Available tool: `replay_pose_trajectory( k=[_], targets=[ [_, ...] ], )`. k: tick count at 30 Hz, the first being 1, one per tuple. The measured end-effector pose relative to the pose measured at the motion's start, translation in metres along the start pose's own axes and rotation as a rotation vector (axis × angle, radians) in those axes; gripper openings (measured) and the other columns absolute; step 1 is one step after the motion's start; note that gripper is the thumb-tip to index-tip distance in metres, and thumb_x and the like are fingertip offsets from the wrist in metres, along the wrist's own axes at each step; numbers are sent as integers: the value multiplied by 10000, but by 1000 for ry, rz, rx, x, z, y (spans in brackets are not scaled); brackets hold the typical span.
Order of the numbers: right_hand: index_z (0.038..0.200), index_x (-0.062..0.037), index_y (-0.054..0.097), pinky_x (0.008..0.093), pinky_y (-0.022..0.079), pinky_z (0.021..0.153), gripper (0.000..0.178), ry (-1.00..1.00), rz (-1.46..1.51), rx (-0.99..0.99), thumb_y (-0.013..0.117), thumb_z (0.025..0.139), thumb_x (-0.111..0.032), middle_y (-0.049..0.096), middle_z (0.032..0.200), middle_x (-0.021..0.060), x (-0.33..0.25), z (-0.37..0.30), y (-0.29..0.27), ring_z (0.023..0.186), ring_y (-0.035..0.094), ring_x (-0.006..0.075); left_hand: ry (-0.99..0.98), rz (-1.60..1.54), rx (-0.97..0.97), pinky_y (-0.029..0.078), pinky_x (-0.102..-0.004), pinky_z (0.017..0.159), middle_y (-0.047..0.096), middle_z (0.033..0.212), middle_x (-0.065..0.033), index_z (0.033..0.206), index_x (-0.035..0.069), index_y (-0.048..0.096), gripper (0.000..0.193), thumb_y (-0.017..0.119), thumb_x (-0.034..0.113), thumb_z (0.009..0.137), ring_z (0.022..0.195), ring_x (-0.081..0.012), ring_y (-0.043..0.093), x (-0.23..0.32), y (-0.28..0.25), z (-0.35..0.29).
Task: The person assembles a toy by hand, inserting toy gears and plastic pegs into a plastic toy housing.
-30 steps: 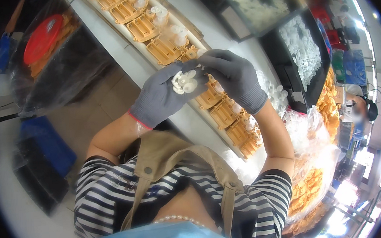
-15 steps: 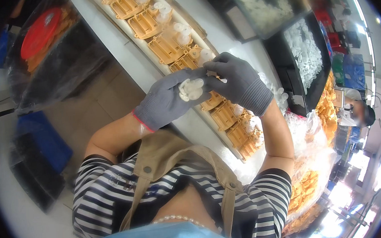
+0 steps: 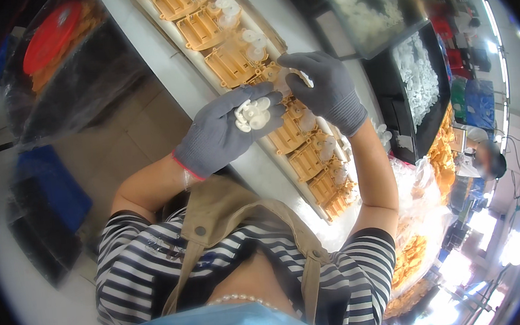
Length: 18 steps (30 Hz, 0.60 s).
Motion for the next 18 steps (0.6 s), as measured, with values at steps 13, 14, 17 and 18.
replay_pose_trajectory(
  k=[13,14,17,18],
  targets=[
    [1150,-100,695,289,530,756,322,-23,-37,-58,678,831,-63,696,1084,78,-4,8,7,881,645,181,-57,-118,-25,509,-296,971,632,1204,-123,1275,-45,504,412,649,45,900,1099,-177,626,-1,-1,-2],
    [1136,-99,699,291,532,757,306,18,-53,-79,674,834,-62,697,1079,75,-4,9,5,889,646,182,-56,-119,-28,509,-296,971,632,1204,-123,1275,-45,504,412,649,45,900,1099,-177,626,-1,0,-1],
    [1135,-103,695,297,533,766,301,67,-62,-109,670,838,-61,697,1056,77,-2,10,4,900,647,188,-70,-141,-60,505,-304,987,619,1223,-132,1282,-55,490,402,623,28,912,1112,-186,619,-4,2,-1],
    [1135,-103,695,297,533,766,301,65,-61,-109,670,838,-61,697,1056,77,0,10,5,900,647,188,-84,-146,-59,504,-307,991,615,1229,-137,1287,-58,482,402,615,23,916,1116,-189,617,-6,2,-1]
  ],
)
Point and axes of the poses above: each hand's wrist, its own z-axis towards the middle knuckle, its own y-axis out of the palm, x = y × z, the point moved 6 cm from there along z, towards the middle knuckle
